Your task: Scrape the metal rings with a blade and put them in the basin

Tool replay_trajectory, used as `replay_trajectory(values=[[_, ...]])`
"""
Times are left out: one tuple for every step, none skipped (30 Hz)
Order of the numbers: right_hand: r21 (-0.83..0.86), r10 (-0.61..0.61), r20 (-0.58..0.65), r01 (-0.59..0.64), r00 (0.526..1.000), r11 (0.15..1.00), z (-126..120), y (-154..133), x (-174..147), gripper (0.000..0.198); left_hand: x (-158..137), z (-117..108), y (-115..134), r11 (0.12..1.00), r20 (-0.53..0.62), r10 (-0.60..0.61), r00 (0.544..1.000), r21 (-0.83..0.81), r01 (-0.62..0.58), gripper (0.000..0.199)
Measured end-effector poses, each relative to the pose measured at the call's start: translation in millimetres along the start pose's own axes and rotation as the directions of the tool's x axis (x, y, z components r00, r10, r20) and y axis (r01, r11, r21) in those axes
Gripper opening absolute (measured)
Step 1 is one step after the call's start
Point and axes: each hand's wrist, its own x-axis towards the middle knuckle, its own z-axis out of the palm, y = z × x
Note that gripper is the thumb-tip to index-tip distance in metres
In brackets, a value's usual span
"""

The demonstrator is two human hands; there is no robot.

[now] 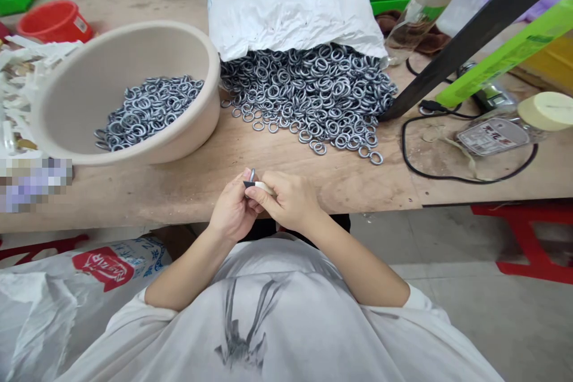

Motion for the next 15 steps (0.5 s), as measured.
replay_trajectory(values=[[0.025, 0.006, 0.013, -0.006, 1.000, 1.000, 2, 0, 1, 0.042, 1, -1, 0, 1.000, 0.003, -0.001, 1.000, -0.003, 0.001, 0.050], [0.037, 0.008, 0.025, -0.009, 1.000, 0.999, 3, 2, 2, 0.042, 1, -2, 0, 1.000, 0.006, 0.002, 1.000, -0.006, -0.002, 0.050], [0.030, 0.019, 0.029, -0.020, 0.999, 0.999, 4, 4, 4, 0.043, 0, -4, 0, 1.000, 0.011, 0.007, 1.000, -0.004, -0.007, 0.050], [0.004, 0.047, 0.009, -0.047, 0.999, 0.999, 2, 8, 8, 0.045, -1, -5, 1, 1.000, 0.022, 0.014, 1.000, 0.007, -0.014, 0.050], [-0.039, 0.092, -0.032, -0.093, 0.995, 0.995, -1, 13, 12, 0.046, -2, -6, 1, 0.999, 0.041, 0.023, 0.999, 0.027, -0.025, 0.050], [-0.098, 0.151, -0.089, -0.159, 0.985, 0.982, -6, 19, 18, 0.048, -4, -8, 1, 0.998, 0.065, 0.032, 0.997, 0.052, -0.036, 0.050], [-0.160, 0.213, -0.175, -0.241, 0.961, 0.957, -12, 26, 25, 0.048, -6, -10, 1, 0.996, 0.086, 0.040, 0.996, 0.077, -0.046, 0.050], [-0.236, 0.259, -0.222, -0.309, 0.940, 0.921, -19, 33, 32, 0.047, -8, -12, 1, 0.993, 0.098, 0.046, 0.994, 0.100, -0.055, 0.049], [-0.325, 0.291, -0.261, -0.367, 0.920, 0.872, -27, 40, 39, 0.043, -8, -14, 1, 0.991, 0.098, 0.051, 0.994, 0.120, -0.062, 0.048], [-0.396, 0.311, -0.274, -0.402, 0.910, 0.825, -33, 45, 47, 0.037, -8, -16, 2, 0.989, 0.091, 0.056, 0.994, 0.135, -0.068, 0.047], [-0.465, 0.319, -0.275, -0.415, 0.907, 0.782, -38, 50, 55, 0.032, -8, -18, 4, 0.986, 0.083, 0.061, 0.995, 0.150, -0.073, 0.045], [-0.527, 0.320, -0.264, -0.414, 0.910, 0.742, -41, 54, 62, 0.031, -6, -20, 5, 0.983, 0.080, 0.063, 0.995, 0.167, -0.075, 0.042], [-0.580, 0.322, -0.242, -0.403, 0.915, 0.708, -43, 56, 69, 0.033, -5, -22, 7, 0.980, 0.083, 0.061, 0.995, 0.183, -0.075, 0.037], [-0.626, 0.326, -0.218, -0.388, 0.920, 0.677, -43, 59, 76, 0.035, -3, -23, 9, 0.979, 0.087, 0.055, 0.995, 0.194, -0.071, 0.034], [-0.664, 0.334, -0.193, -0.374, 0.923, 0.647, -42, 61, 81, 0.035, -2, -24, 12, 0.979, 0.088, 0.046, 0.995, 0.195, -0.062, 0.032]])
